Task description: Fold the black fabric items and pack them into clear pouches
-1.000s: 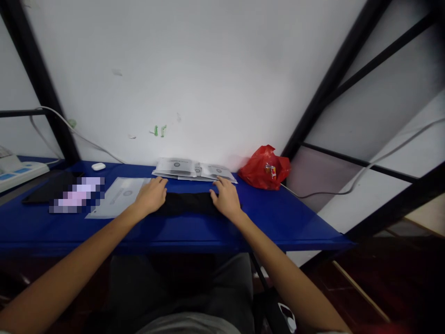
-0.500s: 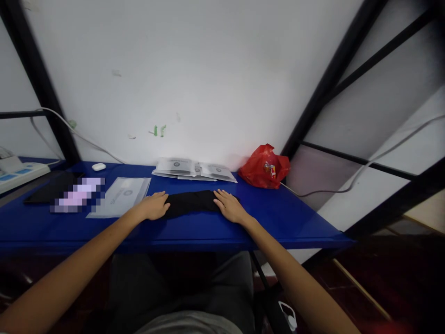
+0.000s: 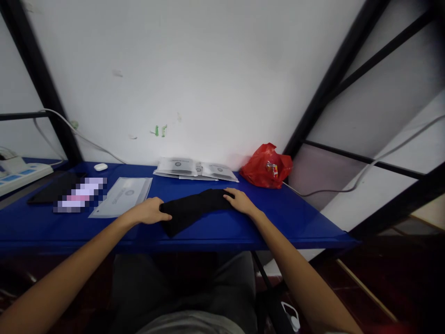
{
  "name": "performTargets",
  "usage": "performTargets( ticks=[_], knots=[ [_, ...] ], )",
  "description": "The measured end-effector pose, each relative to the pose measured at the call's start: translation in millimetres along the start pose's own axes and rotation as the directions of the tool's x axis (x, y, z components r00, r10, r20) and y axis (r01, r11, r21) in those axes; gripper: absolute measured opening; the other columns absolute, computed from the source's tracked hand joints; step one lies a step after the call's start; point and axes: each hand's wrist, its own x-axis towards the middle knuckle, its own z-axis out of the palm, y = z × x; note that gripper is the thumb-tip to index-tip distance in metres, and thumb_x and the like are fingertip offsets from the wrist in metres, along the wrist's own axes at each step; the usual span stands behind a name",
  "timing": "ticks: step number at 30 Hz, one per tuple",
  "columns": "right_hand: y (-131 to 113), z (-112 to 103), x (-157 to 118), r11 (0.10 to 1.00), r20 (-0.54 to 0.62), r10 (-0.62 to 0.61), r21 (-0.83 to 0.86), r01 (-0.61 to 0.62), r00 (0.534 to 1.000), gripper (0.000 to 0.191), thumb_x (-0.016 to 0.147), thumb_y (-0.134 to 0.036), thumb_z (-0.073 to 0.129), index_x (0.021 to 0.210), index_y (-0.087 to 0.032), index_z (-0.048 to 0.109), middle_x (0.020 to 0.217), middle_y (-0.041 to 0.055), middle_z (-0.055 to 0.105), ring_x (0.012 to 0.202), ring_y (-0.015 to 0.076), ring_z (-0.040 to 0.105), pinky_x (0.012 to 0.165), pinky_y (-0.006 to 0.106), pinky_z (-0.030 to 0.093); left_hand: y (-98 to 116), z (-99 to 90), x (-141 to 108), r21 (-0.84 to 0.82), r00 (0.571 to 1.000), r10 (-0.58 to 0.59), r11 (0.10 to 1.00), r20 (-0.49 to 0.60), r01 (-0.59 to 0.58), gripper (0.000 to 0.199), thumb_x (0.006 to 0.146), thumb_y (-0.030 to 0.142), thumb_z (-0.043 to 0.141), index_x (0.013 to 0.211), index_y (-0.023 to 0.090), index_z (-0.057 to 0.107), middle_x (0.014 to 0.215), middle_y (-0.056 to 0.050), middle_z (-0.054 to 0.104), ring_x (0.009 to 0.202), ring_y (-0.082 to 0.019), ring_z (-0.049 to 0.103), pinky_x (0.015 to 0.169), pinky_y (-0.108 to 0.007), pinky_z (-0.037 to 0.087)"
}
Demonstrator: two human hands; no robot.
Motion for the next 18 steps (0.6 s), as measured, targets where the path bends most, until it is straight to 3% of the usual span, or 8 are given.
performTargets(
  ticks=[4, 10, 13, 18],
  knots=[
    [-10, -4, -8, 1.000, -0.017, 0.001, -0.018, -0.001, 1.000, 0.037, 0.087, -0.034, 0.052, 0.118, -0.017, 0.062, 0.122, 0.0113, 0.062, 0.115, 0.0264, 0.057, 0.099, 0.041, 0.043, -4, -4.9, 0, -0.011, 0.993, -0.002, 1.000, -0.119, 0.000, 0.024, 0.069, 0.043, 0.054, 0.073, 0.019, 0.057, 0.078, -0.005, 0.066, 0.071, -0.020, 0.061, 0.059, -0.027, 0.041],
    [-31, -12, -22, 0.997, -0.022, -0.047, 0.057, 0.048, 0.999, 0.045, 0.090, -0.049, 0.042, 0.114, -0.018, 0.064, 0.118, 0.0107, 0.065, 0.111, 0.0267, 0.058, 0.099, 0.043, 0.043, -27, -46.7, 4, -0.013, 0.919, -0.142, 0.989, -0.367, 0.147, 0.030, 0.071, 0.045, 0.053, 0.078, 0.017, 0.061, 0.083, -0.009, 0.067, 0.078, -0.024, 0.062, 0.065, -0.030, 0.043],
    [-30, -7, -23, 0.996, -0.059, -0.030, 0.078, 0.034, 0.998, 0.043, 0.093, -0.043, 0.038, 0.116, -0.017, 0.062, 0.122, 0.0114, 0.063, 0.115, 0.0250, 0.057, 0.101, 0.041, 0.041, -29, -62.9, 4, -0.043, 0.892, -0.215, 0.975, -0.398, 0.216, 0.029, 0.069, 0.043, 0.056, 0.080, 0.017, 0.063, 0.087, -0.010, 0.068, 0.082, -0.024, 0.063, 0.065, -0.030, 0.044],
    [-21, 5, -23, 0.996, -0.070, -0.040, 0.074, 0.046, 0.997, 0.041, 0.093, -0.039, 0.038, 0.115, -0.014, 0.062, 0.124, 0.0142, 0.060, 0.121, 0.0248, 0.052, 0.105, 0.041, 0.037, -19, -66.8, 7, -0.042, 0.902, -0.209, 0.977, -0.378, 0.209, 0.030, 0.067, 0.044, 0.058, 0.077, 0.017, 0.064, 0.083, -0.009, 0.068, 0.081, -0.025, 0.063, 0.063, -0.030, 0.044]
  ],
)
